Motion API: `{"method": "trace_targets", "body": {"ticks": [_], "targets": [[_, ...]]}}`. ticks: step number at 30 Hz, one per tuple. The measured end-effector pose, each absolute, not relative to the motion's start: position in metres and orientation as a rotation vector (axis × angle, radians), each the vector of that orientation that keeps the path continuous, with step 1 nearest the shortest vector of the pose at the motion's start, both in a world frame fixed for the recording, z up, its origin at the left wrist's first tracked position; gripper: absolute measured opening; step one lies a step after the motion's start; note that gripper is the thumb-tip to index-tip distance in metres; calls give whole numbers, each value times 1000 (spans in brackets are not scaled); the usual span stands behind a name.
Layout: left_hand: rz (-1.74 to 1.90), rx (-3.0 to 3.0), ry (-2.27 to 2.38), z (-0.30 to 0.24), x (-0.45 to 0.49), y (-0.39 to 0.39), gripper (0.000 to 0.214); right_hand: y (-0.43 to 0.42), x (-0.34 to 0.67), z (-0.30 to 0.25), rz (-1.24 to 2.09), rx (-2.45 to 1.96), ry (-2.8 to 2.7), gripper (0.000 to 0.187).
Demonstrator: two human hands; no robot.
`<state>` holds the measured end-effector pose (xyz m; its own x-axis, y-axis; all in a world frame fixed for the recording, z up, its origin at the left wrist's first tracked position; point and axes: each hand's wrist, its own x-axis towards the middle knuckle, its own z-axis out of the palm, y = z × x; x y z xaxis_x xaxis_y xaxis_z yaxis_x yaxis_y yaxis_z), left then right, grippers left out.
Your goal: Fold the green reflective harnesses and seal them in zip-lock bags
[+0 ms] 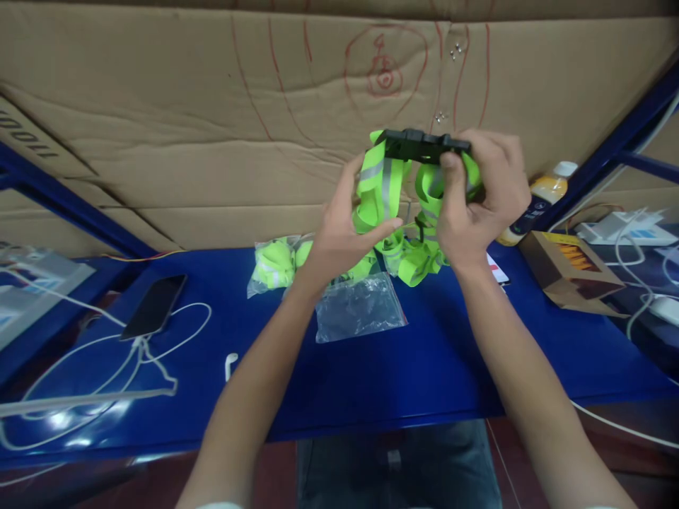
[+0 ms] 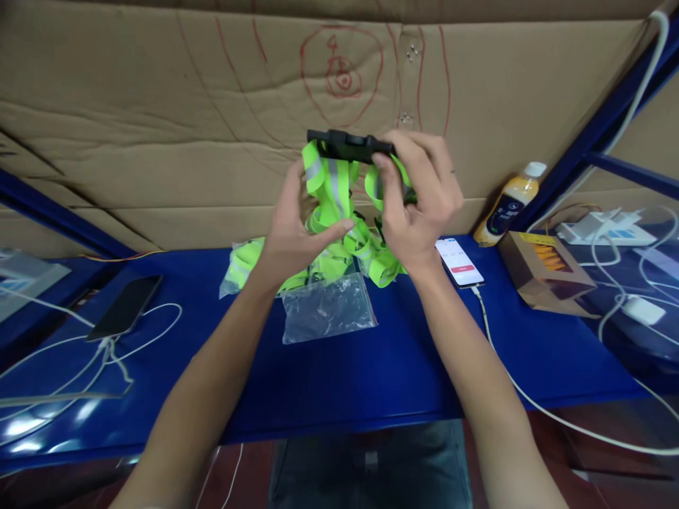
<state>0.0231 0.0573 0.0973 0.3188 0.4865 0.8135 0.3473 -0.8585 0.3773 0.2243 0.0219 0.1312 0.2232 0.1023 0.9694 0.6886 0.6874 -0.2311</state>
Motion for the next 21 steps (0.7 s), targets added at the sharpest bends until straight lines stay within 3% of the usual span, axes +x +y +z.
{"method": "trace_targets", "body": {"ticks": [5, 10, 12, 16, 18, 21], "targets": [[1580, 2388, 1429, 80, 23, 74, 45, 20, 240, 144, -456, -629, -1066, 28], [1706, 2216, 1893, 93, 10, 71, 48, 20, 247, 148, -373, -702, -1053, 32], [1631, 2333, 1767, 107, 3, 59, 51, 27, 245, 147, -460, -661, -979, 30], [727, 2628, 987, 137, -11, 22, 63, 45, 243, 138, -478, -566, -901, 25], [819, 2467, 885, 149, -12, 7, 71, 48, 240, 132, -417, -563, -970, 20], [1358, 2253, 898, 153, -3, 2, 56, 42, 234, 128, -343, -626, -1160, 17]]}}
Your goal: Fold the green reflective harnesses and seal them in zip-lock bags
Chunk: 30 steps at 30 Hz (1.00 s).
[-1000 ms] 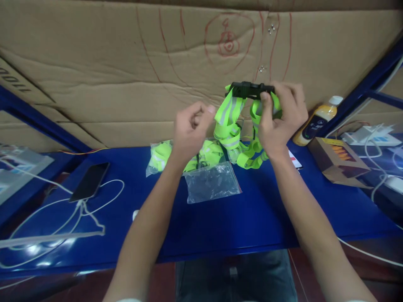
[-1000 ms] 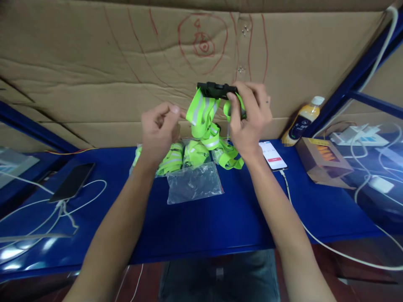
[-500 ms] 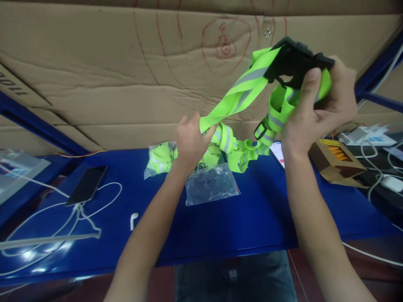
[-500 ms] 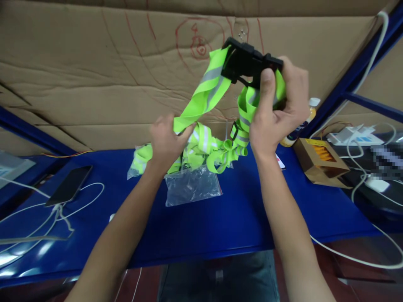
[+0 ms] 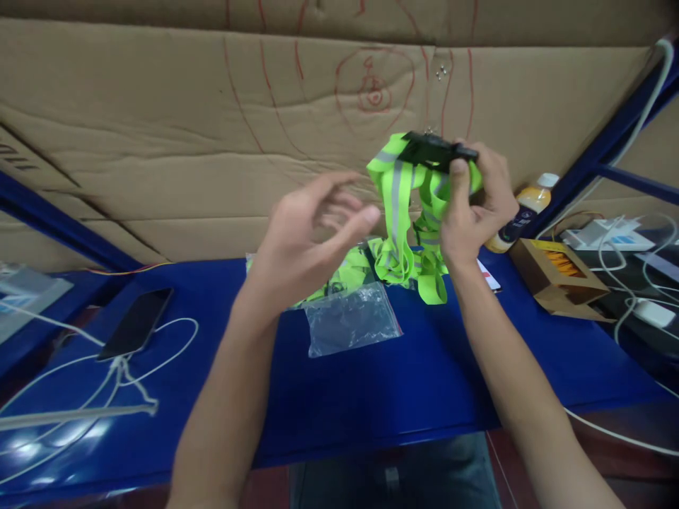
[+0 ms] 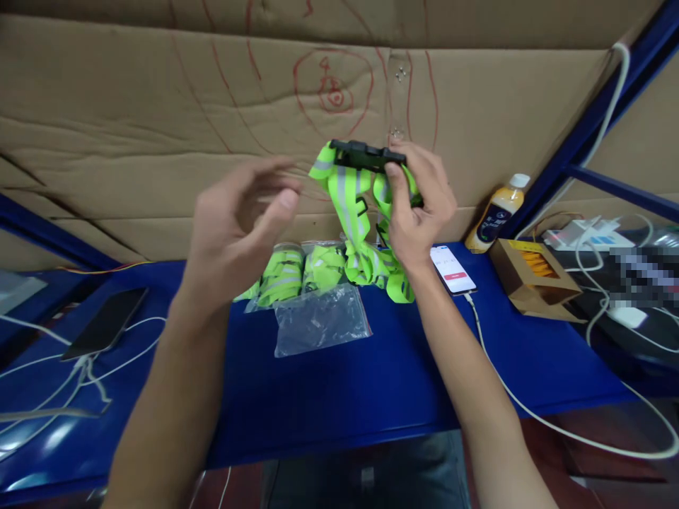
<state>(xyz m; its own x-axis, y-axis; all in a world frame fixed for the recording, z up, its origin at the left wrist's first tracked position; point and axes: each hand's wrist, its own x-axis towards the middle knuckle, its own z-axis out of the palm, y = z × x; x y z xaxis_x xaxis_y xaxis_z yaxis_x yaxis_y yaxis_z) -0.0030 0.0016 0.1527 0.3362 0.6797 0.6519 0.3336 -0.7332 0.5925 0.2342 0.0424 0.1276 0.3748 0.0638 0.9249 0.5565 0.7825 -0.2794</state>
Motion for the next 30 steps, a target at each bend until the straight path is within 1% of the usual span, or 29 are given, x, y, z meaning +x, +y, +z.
{"method": "trace_targets", "body": {"ticks": [2, 4, 7, 9, 11, 13, 15, 18, 20, 22, 24, 27, 30], "targets": [[1712, 2180, 905, 148, 6, 10, 47, 38, 230, 127, -321, -641, -1260, 17], [1836, 2131, 870, 142, 11, 21, 44, 36, 228, 128, -309, -590, -1358, 15], [1628, 2113, 759, 134, 12, 35, 49, 38, 226, 128, -270, -489, -1534, 13], [1446, 2127, 709, 133, 9, 38, 50, 38, 225, 127, -199, -451, -1641, 16], [1377, 2149, 690, 133, 6, 40, 47, 37, 225, 127, -92, -439, -1721, 20], [1442, 2206, 701, 132, 5, 41, 40, 35, 227, 129, 57, -456, -1799, 24], [1577, 2312, 717, 130, 6, 41, 33, 34, 230, 130, 242, -488, -1864, 31], [1735, 2509, 704, 125, 10, 40, 25, 34, 239, 133, 469, -549, -1864, 36], [1758, 2623, 720, 121, 14, 39, 26, 33, 245, 135, 557, -626, -1834, 39], [1732, 2729, 753, 117, 15, 39, 27, 31, 251, 138, 664, -689, -1853, 38], [1736, 2810, 769, 114, 14, 41, 28, 28, 256, 141, 760, -694, -1905, 42], [1814, 2860, 834, 109, 9, 45, 27, 25, 258, 145, 809, -680, -1982, 48], [1826, 2848, 1041, 107, 2, 47, 35, 23, 255, 145, 825, -746, -1961, 44]]}}
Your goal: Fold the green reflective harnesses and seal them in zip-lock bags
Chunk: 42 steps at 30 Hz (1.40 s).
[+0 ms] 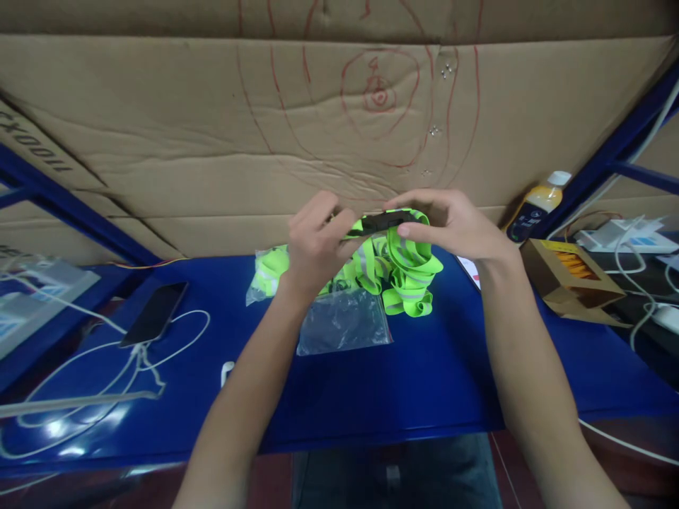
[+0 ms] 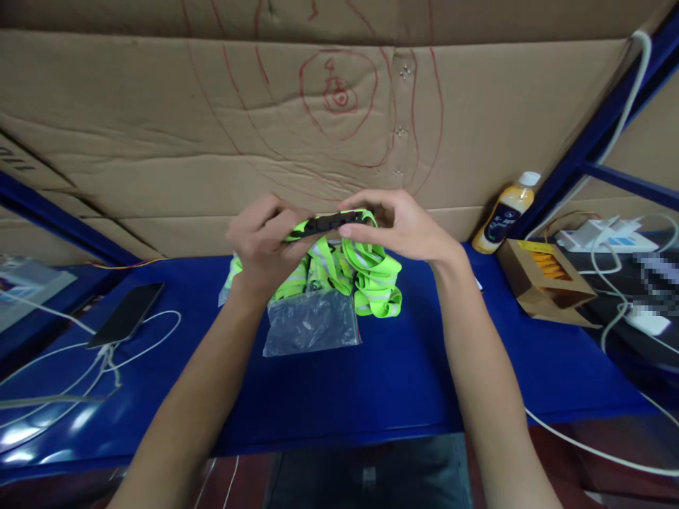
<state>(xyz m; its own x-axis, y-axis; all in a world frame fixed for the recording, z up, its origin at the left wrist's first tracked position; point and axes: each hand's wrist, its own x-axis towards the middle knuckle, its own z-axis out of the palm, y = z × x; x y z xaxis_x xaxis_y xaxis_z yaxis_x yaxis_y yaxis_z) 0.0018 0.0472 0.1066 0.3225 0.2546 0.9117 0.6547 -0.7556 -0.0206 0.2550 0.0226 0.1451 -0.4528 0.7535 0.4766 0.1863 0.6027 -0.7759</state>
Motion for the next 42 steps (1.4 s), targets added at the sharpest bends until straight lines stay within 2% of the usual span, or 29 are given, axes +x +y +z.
{"method": "trace_targets", "body": {"ticks": [4, 10, 13, 17, 18, 22, 30, 37, 42], "targets": [[-1381, -2235, -979, 109, -2, 45, 47, 20, 248, 145, 763, -790, -1833, 43], [-1415, -2208, -833, 105, 2, 45, 35, 16, 244, 147, 895, -749, -1895, 47], [-1404, -2213, -766, 108, 4, 49, 35, 20, 246, 144, 850, -767, -1875, 48], [-1305, -2464, -603, 124, 6, 44, 71, 28, 250, 141, 547, -716, -1891, 58], [-1297, -2536, -594, 127, 7, 42, 74, 29, 252, 141, 500, -688, -1909, 61], [-1326, -2638, -695, 131, 11, 31, 48, 27, 254, 146, 448, -632, -1997, 61], [-1448, -2547, -606, 124, 18, 31, 28, 26, 254, 144, 476, -646, -1999, 64], [-1423, -2530, -684, 120, 21, 32, 30, 24, 249, 145, 491, -667, -1953, 63], [-1363, -2485, -810, 112, 31, 31, 40, 27, 250, 143, 489, -617, -1944, 62]]}}
